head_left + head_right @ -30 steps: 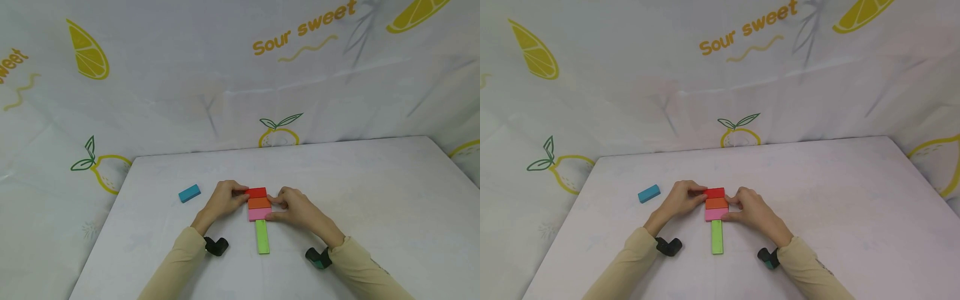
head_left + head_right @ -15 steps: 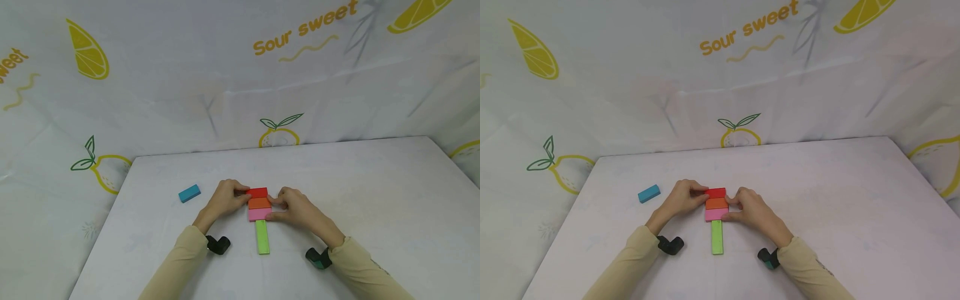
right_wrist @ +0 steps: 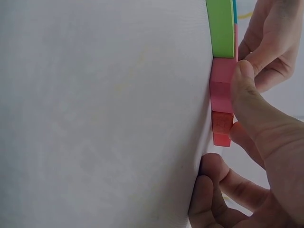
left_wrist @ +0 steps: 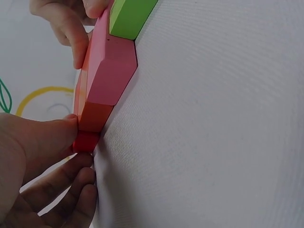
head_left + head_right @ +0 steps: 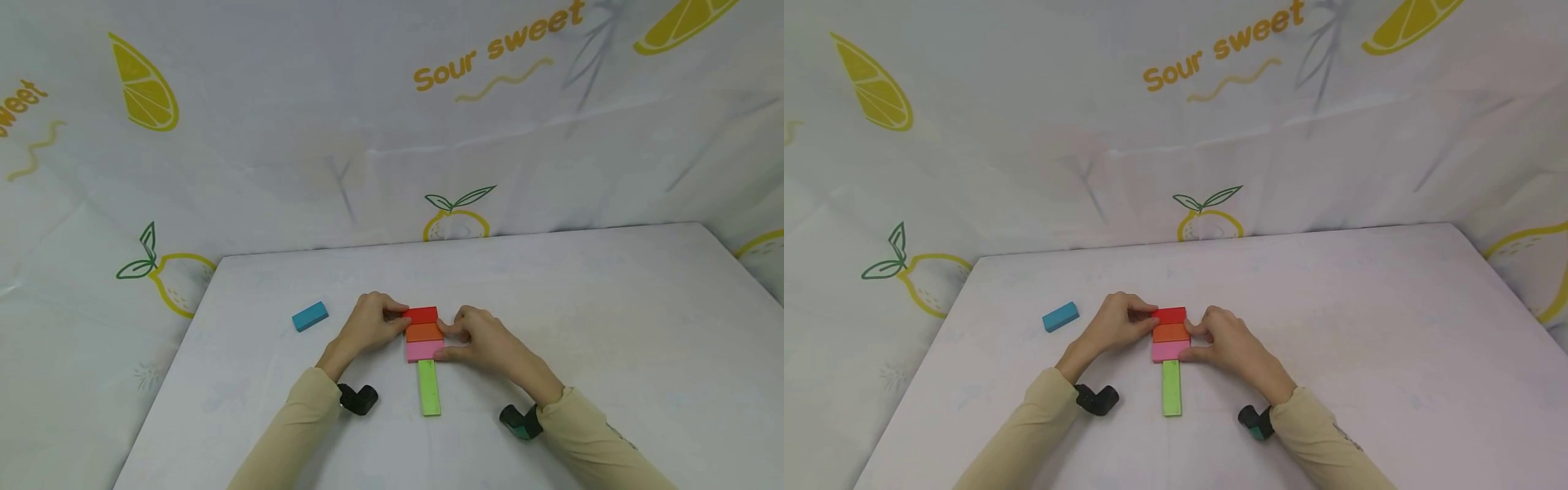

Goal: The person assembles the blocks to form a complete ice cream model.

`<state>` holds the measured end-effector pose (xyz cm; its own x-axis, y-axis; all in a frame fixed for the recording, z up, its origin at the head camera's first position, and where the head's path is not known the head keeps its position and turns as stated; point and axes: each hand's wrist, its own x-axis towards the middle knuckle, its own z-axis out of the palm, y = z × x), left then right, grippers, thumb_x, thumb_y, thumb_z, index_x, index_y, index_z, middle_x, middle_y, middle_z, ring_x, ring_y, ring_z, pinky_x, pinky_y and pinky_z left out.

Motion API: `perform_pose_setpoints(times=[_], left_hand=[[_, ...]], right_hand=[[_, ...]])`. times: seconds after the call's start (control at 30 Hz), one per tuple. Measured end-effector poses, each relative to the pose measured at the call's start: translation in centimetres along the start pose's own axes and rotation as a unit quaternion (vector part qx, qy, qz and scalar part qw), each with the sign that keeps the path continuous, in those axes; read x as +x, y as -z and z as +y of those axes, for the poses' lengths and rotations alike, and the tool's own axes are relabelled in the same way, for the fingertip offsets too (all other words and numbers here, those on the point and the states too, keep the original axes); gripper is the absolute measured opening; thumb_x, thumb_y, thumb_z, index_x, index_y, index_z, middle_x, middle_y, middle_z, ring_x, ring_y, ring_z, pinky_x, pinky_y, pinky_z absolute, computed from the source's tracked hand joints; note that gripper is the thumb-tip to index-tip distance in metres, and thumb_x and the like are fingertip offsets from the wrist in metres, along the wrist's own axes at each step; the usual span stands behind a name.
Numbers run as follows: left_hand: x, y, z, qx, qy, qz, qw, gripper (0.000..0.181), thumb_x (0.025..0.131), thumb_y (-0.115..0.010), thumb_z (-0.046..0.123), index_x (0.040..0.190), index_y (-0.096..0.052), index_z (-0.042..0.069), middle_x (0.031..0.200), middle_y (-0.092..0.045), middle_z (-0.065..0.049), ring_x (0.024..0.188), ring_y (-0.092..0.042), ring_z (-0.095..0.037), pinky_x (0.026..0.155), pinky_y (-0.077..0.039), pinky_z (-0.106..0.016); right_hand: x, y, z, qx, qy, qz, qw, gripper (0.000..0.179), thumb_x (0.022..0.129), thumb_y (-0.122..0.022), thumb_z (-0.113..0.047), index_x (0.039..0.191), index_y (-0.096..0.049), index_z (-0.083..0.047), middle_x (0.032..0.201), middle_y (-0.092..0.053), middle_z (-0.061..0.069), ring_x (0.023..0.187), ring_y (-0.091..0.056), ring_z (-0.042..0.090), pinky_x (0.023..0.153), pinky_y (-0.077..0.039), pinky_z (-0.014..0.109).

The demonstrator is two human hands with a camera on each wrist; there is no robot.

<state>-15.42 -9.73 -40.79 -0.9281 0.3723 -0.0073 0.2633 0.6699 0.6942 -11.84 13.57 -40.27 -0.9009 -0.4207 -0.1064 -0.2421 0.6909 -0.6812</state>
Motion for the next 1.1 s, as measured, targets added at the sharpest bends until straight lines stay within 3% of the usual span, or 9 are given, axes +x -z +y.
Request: perform_pose_setpoints(times=[0.37, 0.87, 1.1], left_hand=[[0.01, -0.04, 0.06, -0.006, 0.007, -0.002, 1.0000, 0.026, 0.090, -0.077, 0.012, 0.114, -0.078, 0.002, 0.102, -0.078, -0.011, 0.086, -0.065, -0.016, 0.074, -0.054, -0.021], [0.13, -0.30, 0.36, 0.001, 0.031, -0.008, 0.9995, 0.028, 0.091, -0.077, 0.012, 0.117, -0.077, 0.002, 0.105, -0.077, -0.011, 0.086, -0.064, -0.015, 0.074, -0.056, -0.021], [0.18, -0.33, 0.44, 0.002, 0.032, -0.008, 0.9994, 0.027, 0.092, -0.076, 0.012, 0.117, -0.077, 0.002, 0.105, -0.077, -0.011, 0.088, -0.065, -0.016, 0.075, -0.058, -0.023]], right_hand=[[-0.02, -0.07, 0.13, 0.003, 0.009, -0.004, 0.9999, 0.065, 0.079, -0.088, -0.031, 0.131, -0.064, 0.000, 0.090, -0.059, 0.004, 0.079, -0.047, 0.014, 0.061, -0.037, 0.021], [-0.37, -0.37, 0.73, -0.005, 0.032, 0.045, 0.9984, 0.059, 0.080, -0.088, -0.030, 0.129, -0.070, -0.004, 0.085, -0.063, 0.002, 0.077, -0.051, 0.012, 0.065, -0.044, 0.020], [0.54, -0.12, 0.90, 0.008, 0.008, 0.050, 0.9987, 0.054, 0.088, -0.081, -0.027, 0.135, -0.066, -0.004, 0.088, -0.068, 0.004, 0.071, -0.054, 0.012, 0.060, -0.046, 0.020]])
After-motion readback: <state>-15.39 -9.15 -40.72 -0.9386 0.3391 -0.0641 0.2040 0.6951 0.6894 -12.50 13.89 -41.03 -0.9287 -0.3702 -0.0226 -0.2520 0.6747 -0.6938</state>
